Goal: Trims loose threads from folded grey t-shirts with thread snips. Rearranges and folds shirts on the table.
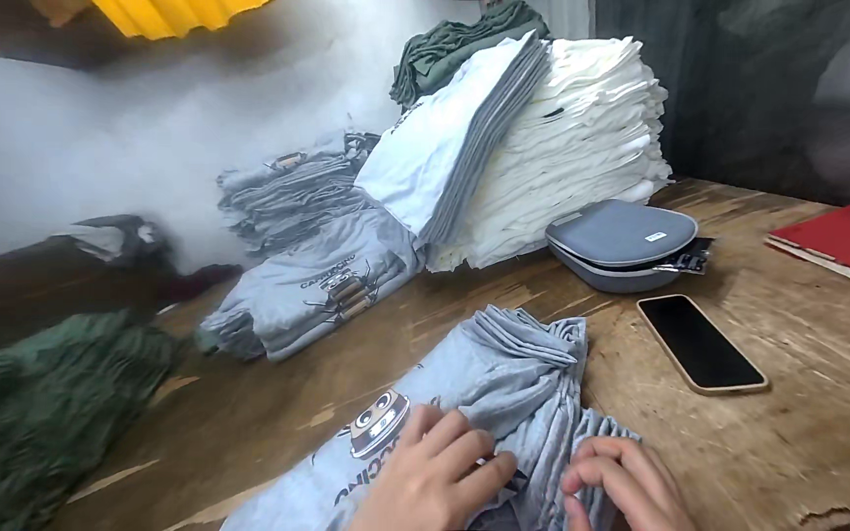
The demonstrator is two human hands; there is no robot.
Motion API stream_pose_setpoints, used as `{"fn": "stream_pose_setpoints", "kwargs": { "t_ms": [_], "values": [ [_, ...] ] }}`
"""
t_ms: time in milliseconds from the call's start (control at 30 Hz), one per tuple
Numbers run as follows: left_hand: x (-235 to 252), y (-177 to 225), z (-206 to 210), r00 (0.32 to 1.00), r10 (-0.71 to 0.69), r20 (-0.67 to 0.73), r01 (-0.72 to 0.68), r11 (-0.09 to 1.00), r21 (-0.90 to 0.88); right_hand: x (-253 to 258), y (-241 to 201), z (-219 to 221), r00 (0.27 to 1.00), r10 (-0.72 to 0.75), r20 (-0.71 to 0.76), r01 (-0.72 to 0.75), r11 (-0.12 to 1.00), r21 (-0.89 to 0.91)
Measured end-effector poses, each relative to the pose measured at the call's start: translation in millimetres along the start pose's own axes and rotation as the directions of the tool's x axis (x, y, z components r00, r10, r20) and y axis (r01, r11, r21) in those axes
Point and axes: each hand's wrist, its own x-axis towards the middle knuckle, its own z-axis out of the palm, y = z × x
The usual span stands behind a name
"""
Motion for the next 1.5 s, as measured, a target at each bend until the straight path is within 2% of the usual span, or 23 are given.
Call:
{"fn": "stream_pose_setpoints", "kwargs": {
  "t_ms": [67,167,267,333,400,500,567,633,700,767,867,933,1033,1167,1267,1400,1500],
  "values": [
    [-0.5,-1.4,4.2,1.0,-0.008,-0.011,0.007,0.999,-0.04,-0.4,-0.2,-0.2,1.0,-0.002,0.01,0.002,1.0,0.0],
    [-3.4,-7.5,7.0,0.992,-0.126,-0.021,0.12,0.974,-0.191,-1.2,-3.7,-4.7,0.997,-0.03,0.069,0.035,0.997,-0.064],
    [-5.9,-20.2,9.1,0.947,-0.281,0.153,0.32,0.855,-0.408,-2.0,-19.8,0.6,0.995,-0.043,0.095,0.061,0.978,-0.198],
    [-7.7,-27.5,18.2,0.912,-0.335,0.235,0.409,0.769,-0.492,1.1,-33.5,16.3,0.997,-0.031,0.066,0.05,0.953,-0.299],
    [-8.6,-35.5,26.6,0.917,-0.317,0.243,0.4,0.723,-0.563,9.0,-39.3,38.0,0.999,-0.034,0.013,0.037,0.917,-0.397],
    [-8.4,-45.4,25.8,0.953,-0.194,0.234,0.303,0.687,-0.661,18.9,-35.6,56.4,1.0,-0.011,-0.008,0.005,0.86,-0.511],
    [-7.5,-44.9,22.4,0.957,-0.176,0.229,0.287,0.667,-0.688,17.7,-33.2,51.1,1.0,-0.003,0.029,0.016,0.886,-0.464],
    [-5.2,-37.6,21.9,0.934,-0.259,0.248,0.358,0.639,-0.681,13.5,-27.1,37.5,0.99,-0.026,0.139,0.063,0.962,-0.265],
    [-2.5,-30.2,25.7,0.881,-0.366,0.299,0.468,0.59,-0.658,12.1,-8.2,28.6,0.975,-0.12,0.189,0.136,0.988,-0.076],
    [0.8,-26.2,32.4,0.837,-0.434,0.335,0.538,0.539,-0.648,8.9,13.0,28.6,0.972,-0.189,0.137,0.211,0.962,-0.172],
    [2.1,-27.1,33.2,0.808,-0.456,0.372,0.577,0.492,-0.652,6.0,15.4,29.6,0.98,-0.183,0.076,0.198,0.905,-0.376],
    [-0.6,-26.0,29.2,0.8,-0.475,0.367,0.585,0.48,-0.654,7.3,15.3,32.6,0.987,-0.153,0.042,0.158,0.929,-0.335],
    [-5.7,-23.4,20.8,0.818,-0.5,0.283,0.547,0.528,-0.649,12.8,17.8,34.8,0.994,-0.084,-0.073,0.071,0.983,-0.17],
    [-12.5,-14.9,18.0,0.891,-0.446,0.08,0.421,0.748,-0.513,13.6,18.0,37.9,0.973,-0.109,-0.204,0.073,0.981,-0.178],
    [-4.6,0.0,15.1,0.934,-0.358,-0.021,0.325,0.87,-0.371,13.8,15.4,40.3,0.949,-0.167,-0.266,0.105,0.967,-0.231],
    [1.6,11.3,19.8,0.958,-0.276,-0.079,0.251,0.938,-0.24,16.4,14.7,43.4,0.941,-0.2,-0.272,0.145,0.967,-0.207],
    [0.0,8.3,15.1,0.941,-0.326,-0.096,0.299,0.929,-0.219,16.5,18.6,35.5,0.954,-0.192,-0.229,0.183,0.981,-0.061]
  ]
}}
